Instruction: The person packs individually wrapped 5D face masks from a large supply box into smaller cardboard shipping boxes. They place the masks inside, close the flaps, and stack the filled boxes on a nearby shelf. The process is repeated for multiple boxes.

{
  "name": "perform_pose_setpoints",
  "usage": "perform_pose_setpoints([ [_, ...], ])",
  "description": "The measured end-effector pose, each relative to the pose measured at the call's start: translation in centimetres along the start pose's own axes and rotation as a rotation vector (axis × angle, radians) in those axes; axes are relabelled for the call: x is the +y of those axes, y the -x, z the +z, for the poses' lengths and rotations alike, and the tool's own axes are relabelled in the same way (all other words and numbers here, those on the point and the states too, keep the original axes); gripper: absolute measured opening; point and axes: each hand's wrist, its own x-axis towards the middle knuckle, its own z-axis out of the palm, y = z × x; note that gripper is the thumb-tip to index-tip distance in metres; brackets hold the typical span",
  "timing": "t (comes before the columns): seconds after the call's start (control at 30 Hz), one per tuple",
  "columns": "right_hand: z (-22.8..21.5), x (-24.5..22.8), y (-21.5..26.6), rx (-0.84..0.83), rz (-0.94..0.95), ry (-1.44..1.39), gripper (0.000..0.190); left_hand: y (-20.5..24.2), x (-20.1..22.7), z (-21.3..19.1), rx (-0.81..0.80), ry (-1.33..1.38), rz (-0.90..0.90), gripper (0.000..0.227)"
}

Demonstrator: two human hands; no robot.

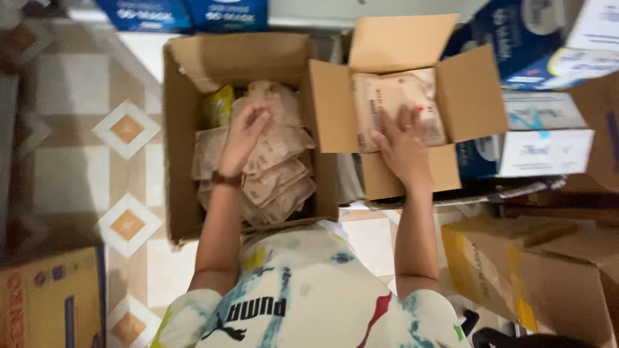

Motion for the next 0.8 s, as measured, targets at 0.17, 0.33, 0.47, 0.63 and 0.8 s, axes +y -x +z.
perform_pose_setpoints([
  [0.17,0.0,-3.2,2.1,0.188,0.083,-0.216,0.05,-3.3,-8.4,-3.2,0.158,-0.511,-0.087,0.042],
  [0.33,2.6,-3.0,2.3,0.37,-0.04,-0.034,0.037,-3.1,-13.9,-2.0,0.04,-1.05,-0.512,0.081],
  [0.47,3.5,-2.3,2.3,0.423,-0.082,-0.041,0.03,-1.3,-15.1,-1.7,-0.036,-1.058,-0.687,0.122],
  [0.63,3.6,-2.6,2.4,0.437,-0.084,-0.046,0.024,-1.1,-15.1,-2.5,-0.146,-1.051,-0.8,0.131],
  [0.8,3.4,-2.9,2.3,0.462,-0.102,-0.038,0.021,-1.3,-15.8,-3.3,-0.156,-1.029,-0.762,0.127],
])
